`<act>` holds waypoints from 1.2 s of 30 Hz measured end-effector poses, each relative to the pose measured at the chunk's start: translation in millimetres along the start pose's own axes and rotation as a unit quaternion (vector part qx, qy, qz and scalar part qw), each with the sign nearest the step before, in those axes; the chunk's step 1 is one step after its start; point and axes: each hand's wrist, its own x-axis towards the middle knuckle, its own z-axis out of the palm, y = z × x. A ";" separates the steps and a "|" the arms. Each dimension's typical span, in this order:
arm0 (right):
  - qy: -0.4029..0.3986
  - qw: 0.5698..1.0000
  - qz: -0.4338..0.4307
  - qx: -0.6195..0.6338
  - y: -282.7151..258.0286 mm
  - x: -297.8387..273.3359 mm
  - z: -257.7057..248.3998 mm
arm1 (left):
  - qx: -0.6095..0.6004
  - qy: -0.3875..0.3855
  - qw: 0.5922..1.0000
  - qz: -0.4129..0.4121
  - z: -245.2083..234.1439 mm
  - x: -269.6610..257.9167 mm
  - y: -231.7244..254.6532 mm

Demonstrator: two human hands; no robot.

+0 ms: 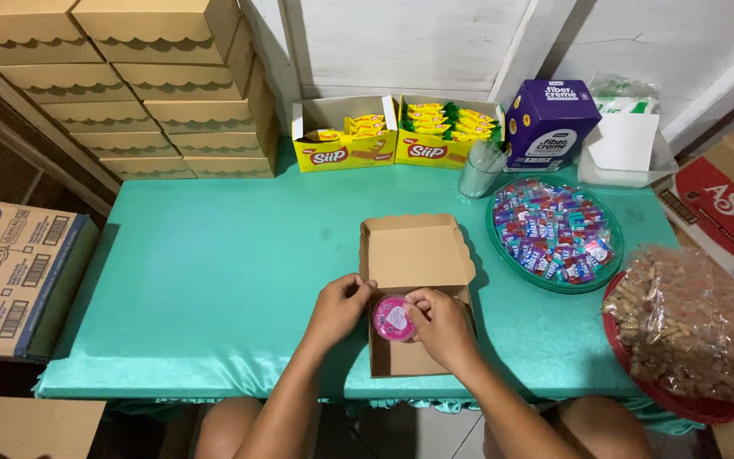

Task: Pack various snack items into a small cardboard box and stack the finished box

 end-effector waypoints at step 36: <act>0.217 0.969 -0.101 -0.062 35.2 227.6 -191.3 | -0.172 0.129 0.962 -0.167 35.9 22.5 -16.2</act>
